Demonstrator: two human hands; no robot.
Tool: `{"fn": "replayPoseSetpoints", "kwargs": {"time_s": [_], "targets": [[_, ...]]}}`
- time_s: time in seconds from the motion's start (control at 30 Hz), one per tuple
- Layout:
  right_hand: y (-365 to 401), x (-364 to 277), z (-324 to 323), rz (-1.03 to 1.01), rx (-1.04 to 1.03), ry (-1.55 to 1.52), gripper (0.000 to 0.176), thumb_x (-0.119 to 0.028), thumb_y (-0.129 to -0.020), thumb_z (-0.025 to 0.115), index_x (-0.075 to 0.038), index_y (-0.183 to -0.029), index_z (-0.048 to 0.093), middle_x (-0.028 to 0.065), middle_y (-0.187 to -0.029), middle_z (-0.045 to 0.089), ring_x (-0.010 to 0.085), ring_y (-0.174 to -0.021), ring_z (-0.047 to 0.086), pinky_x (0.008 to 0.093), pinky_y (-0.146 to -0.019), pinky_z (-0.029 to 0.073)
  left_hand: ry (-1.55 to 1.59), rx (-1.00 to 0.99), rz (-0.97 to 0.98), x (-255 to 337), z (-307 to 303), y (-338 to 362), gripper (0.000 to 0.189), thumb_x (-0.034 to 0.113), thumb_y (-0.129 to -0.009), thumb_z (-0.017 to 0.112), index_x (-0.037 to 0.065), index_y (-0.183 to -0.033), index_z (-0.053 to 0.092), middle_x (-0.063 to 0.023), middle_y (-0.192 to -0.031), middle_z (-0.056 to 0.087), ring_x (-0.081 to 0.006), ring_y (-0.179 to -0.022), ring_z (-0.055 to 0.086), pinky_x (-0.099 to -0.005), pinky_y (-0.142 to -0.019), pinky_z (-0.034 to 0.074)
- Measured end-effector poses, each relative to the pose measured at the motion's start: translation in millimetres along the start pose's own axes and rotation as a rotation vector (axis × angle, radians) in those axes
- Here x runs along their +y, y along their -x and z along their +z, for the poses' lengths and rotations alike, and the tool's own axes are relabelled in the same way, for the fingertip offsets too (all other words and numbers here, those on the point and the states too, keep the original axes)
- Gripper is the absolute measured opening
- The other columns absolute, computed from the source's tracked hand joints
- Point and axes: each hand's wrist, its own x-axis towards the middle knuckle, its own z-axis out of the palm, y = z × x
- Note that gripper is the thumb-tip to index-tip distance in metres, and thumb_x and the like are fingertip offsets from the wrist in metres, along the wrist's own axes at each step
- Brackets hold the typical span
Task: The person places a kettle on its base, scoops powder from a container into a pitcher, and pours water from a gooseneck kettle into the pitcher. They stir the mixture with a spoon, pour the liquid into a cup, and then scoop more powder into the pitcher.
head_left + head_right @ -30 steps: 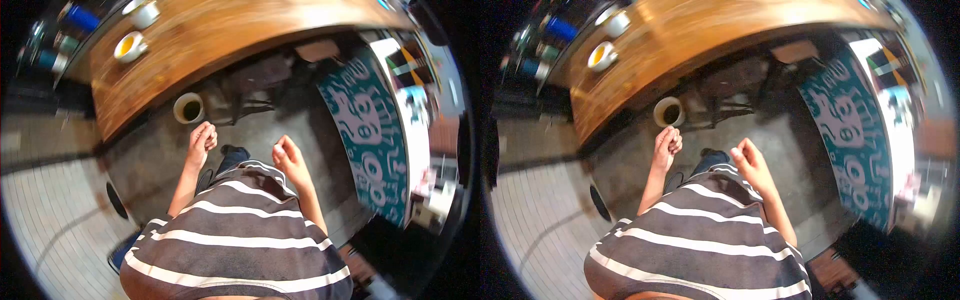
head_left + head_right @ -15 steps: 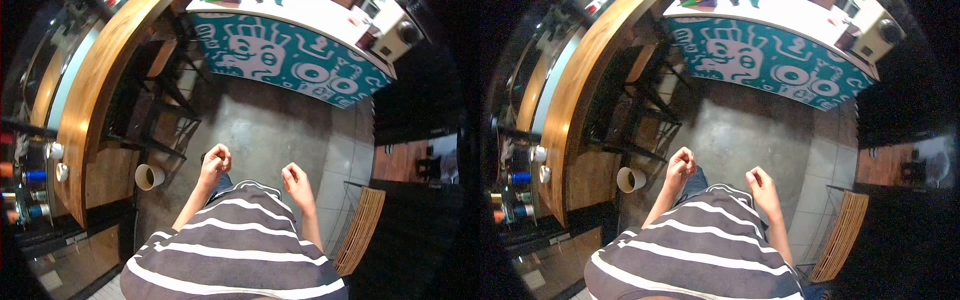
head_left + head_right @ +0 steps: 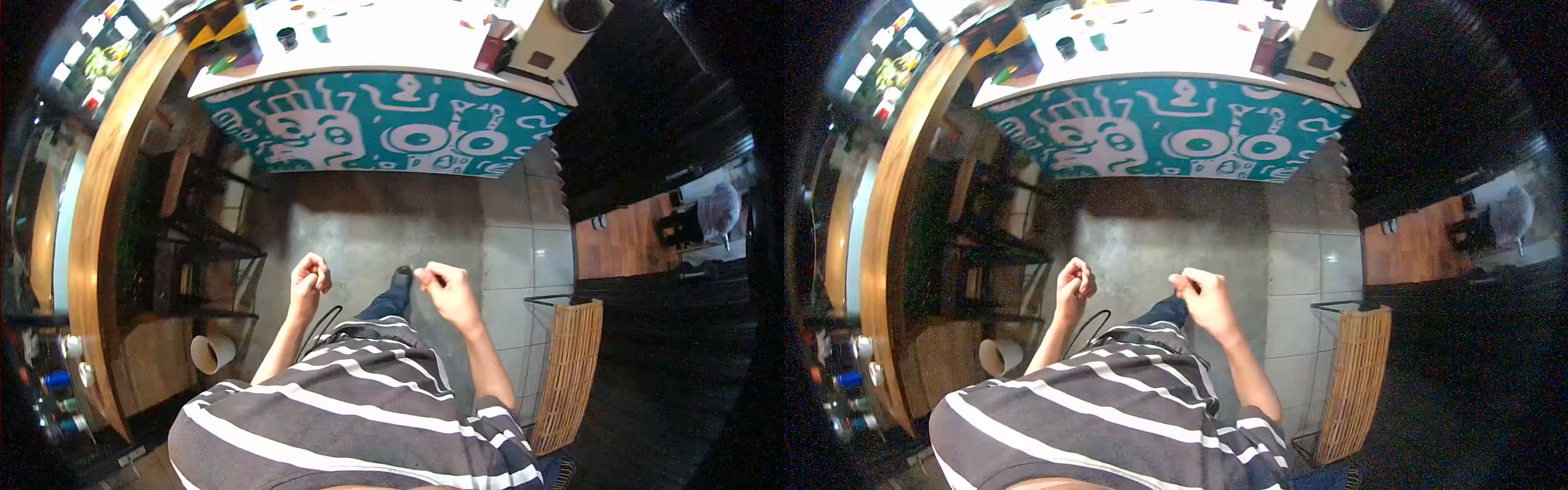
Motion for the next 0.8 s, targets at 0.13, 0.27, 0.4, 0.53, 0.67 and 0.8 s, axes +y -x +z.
{"fn": "replayPoseSetpoints", "kwargs": {"time_s": [0.13,0.27,0.4,0.53,0.67,0.8], "targets": [[-36,28,-52,0.059,0.015,-0.067,0.024,-0.017,-0.094,0.067,0.001,-0.079,0.061,0.0056,-0.063,0.061,0.0087,-0.059,0.052,0.0289,-0.057,0.044,0.153,-0.078,-0.076,-37,99,-93,0.017,-0.003,-0.079,0.042,0.006,-0.090,0.052,0.0032,-0.061,0.041,-0.0064,-0.053,0.035,-0.0239,-0.051,0.029],[-71,43,-121,0.093,0.132,-0.048,0.020,-0.014,-0.090,0.069,0.001,-0.081,0.060,0.0057,-0.065,0.062,0.0102,-0.060,0.055,0.0292,-0.058,0.045,0.230,-0.273,-0.166,-47,188,-174,0.017,-0.004,-0.079,0.043,0.005,-0.090,0.052,0.0032,-0.062,0.041,-0.0064,-0.053,0.034,-0.0245,-0.052,0.028],[-95,62,-187,0.136,0.301,-0.041,0.029,-0.019,-0.094,0.067,-0.001,-0.075,0.055,-0.0009,-0.060,0.051,0.0046,-0.056,0.046,0.0257,-0.052,0.036,0.245,-0.463,-0.271,-62,257,-228,0.019,-0.006,-0.077,0.042,0.004,-0.090,0.051,0.0026,-0.062,0.041,-0.0079,-0.054,0.033,-0.0250,-0.052,0.029],[-119,108,-256,0.176,0.397,-0.138,0.044,-0.024,-0.099,0.064,-0.006,-0.064,0.044,-0.0059,-0.054,0.040,0.0022,-0.050,0.034,0.0246,-0.046,0.028,0.205,-0.483,-0.335,-99,315,-272,0.021,-0.008,-0.075,0.040,0.003,-0.090,0.051,0.0014,-0.062,0.042,-0.0093,-0.054,0.035,-0.0258,-0.053,0.031],[-145,155,-349,0.292,0.439,-0.257,0.045,-0.027,-0.098,0.065,-0.002,-0.066,0.044,-0.0026,-0.055,0.041,0.0055,-0.053,0.038,0.0268,-0.050,0.031,0.194,-0.477,-0.315,-136,388,-317,0.020,-0.008,-0.076,0.041,0.003,-0.089,0.050,0.0014,-0.062,0.041,-0.0095,-0.055,0.036,-0.0257,-0.053,0.032],[-172,190,-456,0.251,0.379,-0.190,0.037,-0.024,-0.096,0.067,-0.003,-0.072,0.047,-0.0012,-0.058,0.045,0.0072,-0.056,0.041,0.0276,-0.053,0.035,0.202,-0.403,-0.335,-166,483,-362,0.019,-0.007,-0.076,0.042,0.004,-0.089,0.051,0.0028,-0.062,0.040,-0.0078,-0.055,0.035,-0.0250,-0.054,0.031]]}}
